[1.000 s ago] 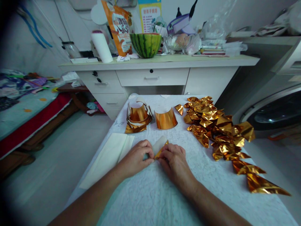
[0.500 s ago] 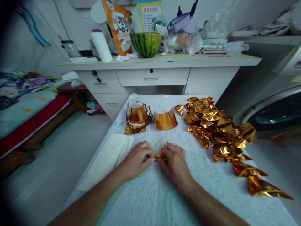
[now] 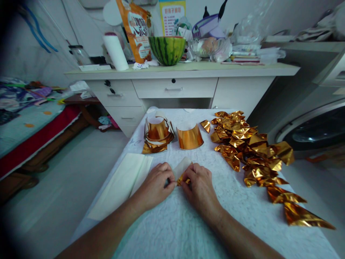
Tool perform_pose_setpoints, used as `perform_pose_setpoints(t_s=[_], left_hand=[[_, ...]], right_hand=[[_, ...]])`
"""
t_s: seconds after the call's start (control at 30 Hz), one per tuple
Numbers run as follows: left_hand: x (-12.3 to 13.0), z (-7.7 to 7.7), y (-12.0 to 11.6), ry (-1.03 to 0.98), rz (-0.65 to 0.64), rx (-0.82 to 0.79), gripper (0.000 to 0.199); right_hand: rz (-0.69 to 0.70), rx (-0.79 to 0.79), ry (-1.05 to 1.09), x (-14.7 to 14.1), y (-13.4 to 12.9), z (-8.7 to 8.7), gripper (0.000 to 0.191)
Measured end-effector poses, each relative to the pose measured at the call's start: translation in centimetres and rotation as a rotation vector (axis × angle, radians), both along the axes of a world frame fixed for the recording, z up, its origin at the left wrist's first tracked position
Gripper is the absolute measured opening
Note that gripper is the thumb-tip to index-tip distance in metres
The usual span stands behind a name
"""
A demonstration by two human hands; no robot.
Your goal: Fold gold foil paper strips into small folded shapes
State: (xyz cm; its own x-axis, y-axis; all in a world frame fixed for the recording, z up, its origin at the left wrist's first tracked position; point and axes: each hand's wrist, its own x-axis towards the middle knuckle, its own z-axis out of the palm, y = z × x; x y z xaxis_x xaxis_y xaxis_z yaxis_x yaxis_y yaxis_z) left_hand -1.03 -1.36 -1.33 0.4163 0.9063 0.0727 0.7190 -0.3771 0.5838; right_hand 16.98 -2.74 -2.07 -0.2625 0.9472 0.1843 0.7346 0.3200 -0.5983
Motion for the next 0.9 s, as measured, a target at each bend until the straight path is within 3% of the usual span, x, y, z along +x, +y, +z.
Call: perform_pose_setpoints(t_s=[0.53,0.9], left_hand=[[-0.53,0.07,0.1,-0.063,-0.031,-0.071,0.008],[-0.1,0.35,-0.25,0.014,-0.024,-0.012,0.011]], right_hand=[[0.032,0.018,-0.049,0.11,-0.14,-0.06,0.01],[0.008,0.013,-0.054,0.02,-0.07,-0.43,0.008]])
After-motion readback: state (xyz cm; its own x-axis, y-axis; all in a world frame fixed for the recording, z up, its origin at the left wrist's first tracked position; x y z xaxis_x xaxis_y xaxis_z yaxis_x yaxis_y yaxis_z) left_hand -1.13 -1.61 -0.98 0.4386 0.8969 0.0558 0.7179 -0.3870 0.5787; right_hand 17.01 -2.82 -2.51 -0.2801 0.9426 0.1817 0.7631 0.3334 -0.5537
